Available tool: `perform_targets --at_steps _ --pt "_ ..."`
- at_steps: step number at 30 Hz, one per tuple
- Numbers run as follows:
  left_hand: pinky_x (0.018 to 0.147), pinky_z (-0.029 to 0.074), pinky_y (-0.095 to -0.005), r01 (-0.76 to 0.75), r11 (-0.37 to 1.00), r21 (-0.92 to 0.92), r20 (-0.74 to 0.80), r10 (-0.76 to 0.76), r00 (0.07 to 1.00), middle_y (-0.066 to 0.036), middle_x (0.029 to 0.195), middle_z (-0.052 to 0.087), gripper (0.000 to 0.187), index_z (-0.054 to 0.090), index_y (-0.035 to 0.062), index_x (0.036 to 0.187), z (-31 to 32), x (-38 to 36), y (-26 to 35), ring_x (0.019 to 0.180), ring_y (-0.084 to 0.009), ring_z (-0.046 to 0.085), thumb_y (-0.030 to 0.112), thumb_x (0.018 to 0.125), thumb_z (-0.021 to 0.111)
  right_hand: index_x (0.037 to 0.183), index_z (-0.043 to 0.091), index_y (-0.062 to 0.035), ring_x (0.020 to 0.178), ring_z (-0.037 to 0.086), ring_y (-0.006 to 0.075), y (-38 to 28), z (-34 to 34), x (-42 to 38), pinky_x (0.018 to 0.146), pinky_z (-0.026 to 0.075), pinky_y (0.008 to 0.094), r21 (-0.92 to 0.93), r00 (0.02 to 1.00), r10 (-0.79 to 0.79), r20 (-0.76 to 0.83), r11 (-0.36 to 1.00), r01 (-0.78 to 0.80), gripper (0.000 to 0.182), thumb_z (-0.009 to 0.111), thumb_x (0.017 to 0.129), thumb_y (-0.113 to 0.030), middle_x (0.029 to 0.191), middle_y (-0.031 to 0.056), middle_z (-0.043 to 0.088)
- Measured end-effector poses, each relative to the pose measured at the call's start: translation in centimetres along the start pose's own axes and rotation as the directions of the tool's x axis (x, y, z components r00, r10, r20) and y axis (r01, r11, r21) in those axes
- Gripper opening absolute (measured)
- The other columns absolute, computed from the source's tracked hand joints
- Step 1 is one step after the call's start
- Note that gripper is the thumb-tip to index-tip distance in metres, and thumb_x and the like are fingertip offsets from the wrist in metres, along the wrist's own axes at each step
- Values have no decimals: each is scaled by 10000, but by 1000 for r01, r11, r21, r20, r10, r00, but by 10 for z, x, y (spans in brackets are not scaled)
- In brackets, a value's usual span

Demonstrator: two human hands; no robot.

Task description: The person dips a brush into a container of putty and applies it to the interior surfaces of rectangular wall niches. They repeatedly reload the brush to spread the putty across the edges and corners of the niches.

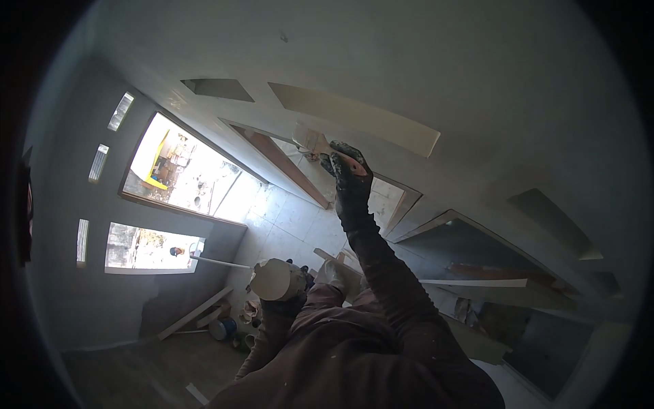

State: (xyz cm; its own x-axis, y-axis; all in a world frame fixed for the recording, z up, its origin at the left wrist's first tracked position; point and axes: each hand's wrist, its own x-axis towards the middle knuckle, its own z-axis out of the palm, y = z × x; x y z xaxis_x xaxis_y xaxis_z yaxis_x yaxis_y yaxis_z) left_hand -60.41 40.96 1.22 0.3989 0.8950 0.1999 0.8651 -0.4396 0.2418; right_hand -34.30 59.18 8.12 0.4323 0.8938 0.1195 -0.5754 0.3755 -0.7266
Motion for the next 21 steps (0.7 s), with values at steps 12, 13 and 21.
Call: perform_targets --at_steps 12,13,21 --pt "981 446 -440 117 993 -16 -83 -118 989 -47 1109 669 461 658 137 1166 -34 3 -26 1077 -256 613 408 801 731 1220 609 48 1030 684 219 58 31 33 962 583 381 6 999 -30 24 1000 30 266 630 986 -77 1139 128 665" --pt "977 448 -440 121 993 -14 -85 -121 989 -48 1106 670 456 659 136 1162 -34 4 -30 1074 -257 614 403 799 732 1224 606 50 1032 684 218 58 32 35 956 585 385 -31 998 -67 14 997 67 271 632 984 -75 1136 124 666" --pt "940 465 -437 51 998 -46 -126 -56 991 -56 1082 675 419 668 133 1127 -46 35 -33 1050 -262 622 369 789 743 1234 594 42 1075 675 256 34 14 24 1006 564 413 20 993 -105 -50 994 106 265 597 1010 -99 1199 141 639"
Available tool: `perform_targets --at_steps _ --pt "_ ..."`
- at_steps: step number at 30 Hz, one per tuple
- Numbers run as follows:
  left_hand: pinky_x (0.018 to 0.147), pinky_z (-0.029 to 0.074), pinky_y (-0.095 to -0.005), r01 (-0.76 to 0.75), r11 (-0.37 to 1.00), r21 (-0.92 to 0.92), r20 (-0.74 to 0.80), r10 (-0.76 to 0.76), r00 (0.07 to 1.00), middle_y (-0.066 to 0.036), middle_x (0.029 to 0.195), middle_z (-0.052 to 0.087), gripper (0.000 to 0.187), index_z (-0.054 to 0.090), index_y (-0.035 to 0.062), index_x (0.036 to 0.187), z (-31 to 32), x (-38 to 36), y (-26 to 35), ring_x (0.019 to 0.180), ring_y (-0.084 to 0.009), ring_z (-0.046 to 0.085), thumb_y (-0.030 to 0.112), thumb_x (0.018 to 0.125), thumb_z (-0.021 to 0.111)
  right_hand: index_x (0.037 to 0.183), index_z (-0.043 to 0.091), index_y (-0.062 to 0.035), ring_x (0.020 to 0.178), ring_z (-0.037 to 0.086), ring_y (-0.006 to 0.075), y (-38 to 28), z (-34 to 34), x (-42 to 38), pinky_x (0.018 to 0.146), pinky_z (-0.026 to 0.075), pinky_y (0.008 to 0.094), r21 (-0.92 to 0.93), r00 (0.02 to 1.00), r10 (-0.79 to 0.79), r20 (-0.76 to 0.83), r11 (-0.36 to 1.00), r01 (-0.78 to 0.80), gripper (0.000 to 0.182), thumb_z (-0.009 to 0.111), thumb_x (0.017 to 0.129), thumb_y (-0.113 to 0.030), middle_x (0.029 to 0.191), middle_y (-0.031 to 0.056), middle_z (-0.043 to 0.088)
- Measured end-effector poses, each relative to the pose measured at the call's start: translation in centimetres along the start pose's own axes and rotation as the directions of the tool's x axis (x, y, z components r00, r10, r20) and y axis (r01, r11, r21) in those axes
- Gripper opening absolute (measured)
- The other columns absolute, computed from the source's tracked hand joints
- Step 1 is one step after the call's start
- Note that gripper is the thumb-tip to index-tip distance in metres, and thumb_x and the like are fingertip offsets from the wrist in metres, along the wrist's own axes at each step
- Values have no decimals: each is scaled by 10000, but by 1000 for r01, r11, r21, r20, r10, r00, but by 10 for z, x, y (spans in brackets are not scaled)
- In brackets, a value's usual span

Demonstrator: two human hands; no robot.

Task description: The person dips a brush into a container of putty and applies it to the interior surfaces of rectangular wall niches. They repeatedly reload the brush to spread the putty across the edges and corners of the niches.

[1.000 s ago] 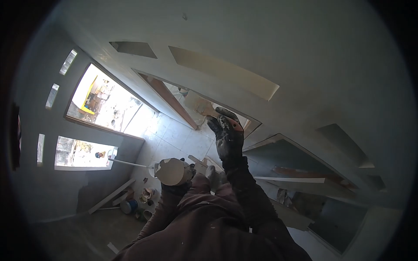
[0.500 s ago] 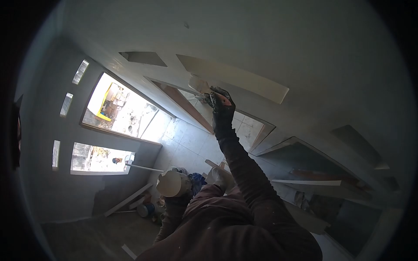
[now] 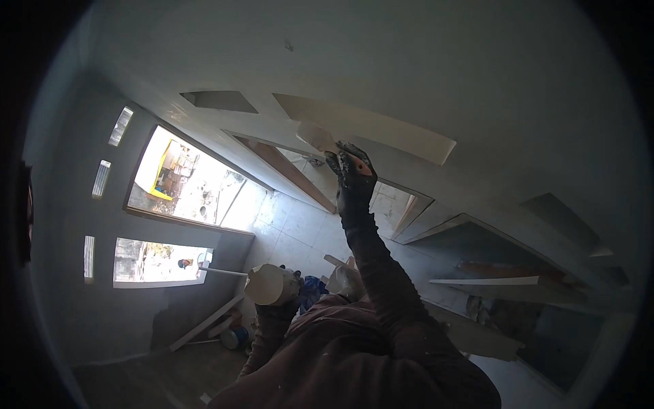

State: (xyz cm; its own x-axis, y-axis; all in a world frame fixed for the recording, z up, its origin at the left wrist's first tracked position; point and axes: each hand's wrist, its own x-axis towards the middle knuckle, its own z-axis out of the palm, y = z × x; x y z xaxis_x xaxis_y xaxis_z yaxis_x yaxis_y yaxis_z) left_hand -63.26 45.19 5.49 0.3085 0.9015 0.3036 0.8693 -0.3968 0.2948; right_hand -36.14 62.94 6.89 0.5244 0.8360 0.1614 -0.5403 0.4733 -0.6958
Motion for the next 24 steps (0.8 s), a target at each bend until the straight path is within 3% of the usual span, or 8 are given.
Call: perform_targets --at_steps 6,8,12,15,17,20,21,24 --pt "960 480 -386 114 990 -80 121 -104 987 -56 1123 668 590 625 91 1216 19 -1 -16 1057 -221 630 429 762 793 1308 530 27 1160 652 340 -39 -29 -37 1045 544 451 258 989 69 -134 966 -33 305 549 1029 -95 1326 177 590" --pt "891 505 -366 -71 990 120 90 60 994 -62 1101 671 573 634 90 1189 16 3 -11 1022 -217 641 409 746 807 1317 527 19 1172 649 358 -39 -24 -42 1048 542 456 227 988 136 -71 967 -117 310 550 1026 -87 1336 173 589" --pt "891 504 -368 -81 996 30 39 80 996 -53 1085 671 562 635 80 1183 -4 21 12 1019 -224 640 413 759 797 1305 552 17 1179 647 348 -34 -7 -47 1033 554 450 232 987 149 -56 964 -132 304 565 1024 -97 1324 165 604" --pt "906 474 -421 -33 994 -101 -4 32 999 -45 1022 677 231 696 141 983 -3 21 14 976 -256 632 327 847 697 1301 562 16 1182 645 342 -37 0 -47 1032 555 452 282 987 151 -51 950 -131 301 562 1025 -105 1329 172 602" --pt "954 463 -424 -18 1000 -17 71 19 997 -50 1066 678 324 682 134 1062 48 -14 -31 1022 -253 628 367 839 710 1307 560 14 1185 643 343 -41 3 -43 1037 551 456 309 989 142 -38 943 -123 309 561 1024 -109 1331 174 602" --pt "998 444 -422 -175 982 71 67 171 983 -50 1083 677 403 651 128 1142 24 -12 -17 1067 -241 619 396 846 706 1321 548 15 1199 633 359 -53 10 -32 1061 529 468 308 996 88 -23 948 -77 351 574 1012 -149 1332 180 598" --pt "1037 421 -426 -47 999 26 103 44 994 -53 1126 675 454 625 133 1205 73 -49 -61 1114 -241 607 424 862 690 1321 548 15 1202 630 362 -56 10 -28 1064 527 469 317 997 76 -5 946 -71 348 571 1014 -147 1336 181 592" --pt "1041 422 -425 -53 997 56 166 43 985 -51 1140 672 459 625 141 1214 50 -48 -41 1125 -239 606 424 859 691 1320 548 16 1210 624 370 -50 9 -18 1073 518 469 363 1000 30 -6 931 -25 341 562 1024 -151 1348 185 575"
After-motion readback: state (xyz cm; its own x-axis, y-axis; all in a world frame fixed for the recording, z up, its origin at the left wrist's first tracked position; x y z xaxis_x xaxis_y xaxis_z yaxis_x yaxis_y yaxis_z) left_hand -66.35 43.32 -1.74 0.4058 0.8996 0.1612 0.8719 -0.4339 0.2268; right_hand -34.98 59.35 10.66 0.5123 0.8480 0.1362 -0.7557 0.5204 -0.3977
